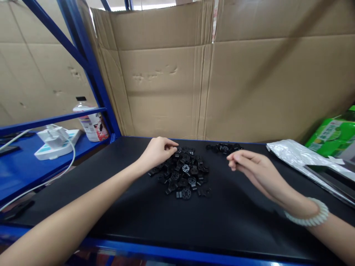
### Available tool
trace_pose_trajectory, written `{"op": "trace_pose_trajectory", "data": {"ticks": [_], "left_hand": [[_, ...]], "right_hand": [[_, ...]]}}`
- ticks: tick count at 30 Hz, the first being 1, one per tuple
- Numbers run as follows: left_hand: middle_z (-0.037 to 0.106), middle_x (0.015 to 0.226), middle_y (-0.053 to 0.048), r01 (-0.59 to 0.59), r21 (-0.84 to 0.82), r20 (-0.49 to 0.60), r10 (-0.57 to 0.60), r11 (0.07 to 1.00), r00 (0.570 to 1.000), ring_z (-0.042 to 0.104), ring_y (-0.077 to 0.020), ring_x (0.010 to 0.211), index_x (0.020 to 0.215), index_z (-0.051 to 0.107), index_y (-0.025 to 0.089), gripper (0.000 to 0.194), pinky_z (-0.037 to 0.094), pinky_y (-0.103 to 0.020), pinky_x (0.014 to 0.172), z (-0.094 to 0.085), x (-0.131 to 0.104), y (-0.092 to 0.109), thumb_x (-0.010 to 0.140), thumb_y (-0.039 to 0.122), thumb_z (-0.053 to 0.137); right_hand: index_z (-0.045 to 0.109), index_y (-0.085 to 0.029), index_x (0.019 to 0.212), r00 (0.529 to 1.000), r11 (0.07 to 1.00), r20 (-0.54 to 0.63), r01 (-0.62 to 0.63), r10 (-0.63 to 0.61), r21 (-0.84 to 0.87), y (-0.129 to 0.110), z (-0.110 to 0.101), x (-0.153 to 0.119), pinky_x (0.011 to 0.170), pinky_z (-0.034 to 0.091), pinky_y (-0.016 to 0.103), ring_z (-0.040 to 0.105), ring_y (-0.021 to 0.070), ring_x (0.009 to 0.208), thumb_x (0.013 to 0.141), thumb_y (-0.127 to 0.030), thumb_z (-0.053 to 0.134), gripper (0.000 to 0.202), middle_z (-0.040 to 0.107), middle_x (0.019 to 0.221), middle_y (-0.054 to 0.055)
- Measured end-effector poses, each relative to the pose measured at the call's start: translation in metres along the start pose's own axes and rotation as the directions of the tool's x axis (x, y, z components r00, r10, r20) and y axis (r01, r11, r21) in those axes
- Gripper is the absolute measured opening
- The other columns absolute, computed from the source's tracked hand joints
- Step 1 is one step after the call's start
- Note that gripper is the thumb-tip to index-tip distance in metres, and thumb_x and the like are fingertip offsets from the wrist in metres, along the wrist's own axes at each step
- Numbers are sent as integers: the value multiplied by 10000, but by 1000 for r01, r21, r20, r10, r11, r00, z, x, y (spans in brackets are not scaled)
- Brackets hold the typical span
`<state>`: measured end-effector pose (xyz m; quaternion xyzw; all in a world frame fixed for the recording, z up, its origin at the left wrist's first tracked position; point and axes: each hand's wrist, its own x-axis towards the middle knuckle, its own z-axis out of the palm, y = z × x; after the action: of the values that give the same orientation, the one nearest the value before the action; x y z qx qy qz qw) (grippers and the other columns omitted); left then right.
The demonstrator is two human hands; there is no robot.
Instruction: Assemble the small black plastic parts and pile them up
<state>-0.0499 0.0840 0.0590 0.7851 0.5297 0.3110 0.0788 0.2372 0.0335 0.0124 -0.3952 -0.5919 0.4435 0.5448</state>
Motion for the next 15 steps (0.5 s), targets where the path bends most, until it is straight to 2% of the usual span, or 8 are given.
{"op": "trace_pose_trajectory", "data": {"ticks": [3, 6, 8, 9, 11, 13, 14, 15], "left_hand": [[695, 743, -46, -51, 19, -88, 53, 999, 995, 587, -164, 651, 1069, 713, 121, 326, 464, -289, 693, 11, -13, 14, 783, 175, 567], [686, 751, -38, -225, -87, -89, 217, 970, 972, 597, -149, 653, 1039, 716, 141, 287, 482, -270, 705, 26, -40, 40, 814, 152, 538], [705, 896, -65, -310, -264, 53, 335, 913, 941, 639, -166, 808, 1077, 699, 153, 288, 497, -263, 779, 36, -62, 56, 831, 148, 548], [700, 1012, -71, -309, -365, 137, 379, 878, 915, 645, -169, 890, 1134, 671, 167, 318, 501, -257, 823, 39, -73, 63, 834, 155, 569], [642, 1220, -83, -275, -498, 309, 464, 822, 830, 620, -190, 1063, 1306, 548, 188, 468, 491, -274, 922, 44, -90, 73, 844, 220, 611], [527, 1384, -112, -272, -539, 427, 537, 797, 728, 514, -232, 1246, 1402, 434, 182, 607, 419, -331, 1043, 45, -98, 76, 840, 285, 637], [475, 1429, -122, -270, -534, 465, 545, 801, 698, 454, -246, 1305, 1423, 400, 176, 635, 378, -357, 1082, 46, -99, 75, 847, 312, 630], [436, 1458, -126, -265, -517, 490, 536, 814, 688, 404, -254, 1343, 1430, 387, 172, 634, 343, -379, 1108, 47, -98, 73, 859, 332, 612]], "right_hand": [[727, -192, 793, 992, 997, -108, 66, -62, 40, -11, -25, 16, 672, 465, 257, 549, 130, 691, 759, -402, 716, 213, 636, 751, 29], [720, -197, 794, 962, 985, -226, 131, -153, -110, -21, -54, 29, 639, 456, 256, 553, 133, 671, 753, -423, 699, 231, 636, 722, 27], [712, -188, 792, 948, 924, -229, 127, -220, -359, -23, -70, 35, 618, 447, 269, 560, 144, 652, 772, -431, 661, 249, 649, 709, 38], [706, -182, 787, 950, 861, -199, 115, -242, -496, -23, -75, 38, 609, 444, 279, 567, 154, 642, 779, -432, 643, 258, 658, 701, 46], [695, -173, 795, 964, 699, -99, 106, -247, -707, -19, -83, 41, 595, 448, 295, 590, 175, 633, 796, -427, 607, 269, 682, 701, 64], [684, -171, 830, 974, 565, 2, 134, -228, -814, -11, -87, 44, 581, 458, 295, 611, 185, 633, 821, -408, 563, 265, 698, 715, 68], [678, -173, 848, 974, 522, 40, 153, -221, -839, -7, -87, 45, 571, 458, 290, 611, 181, 622, 830, -389, 547, 253, 698, 711, 63], [673, -175, 860, 974, 488, 73, 172, -215, -856, -3, -88, 47, 562, 455, 286, 603, 175, 605, 833, -365, 539, 234, 691, 698, 53]]}}
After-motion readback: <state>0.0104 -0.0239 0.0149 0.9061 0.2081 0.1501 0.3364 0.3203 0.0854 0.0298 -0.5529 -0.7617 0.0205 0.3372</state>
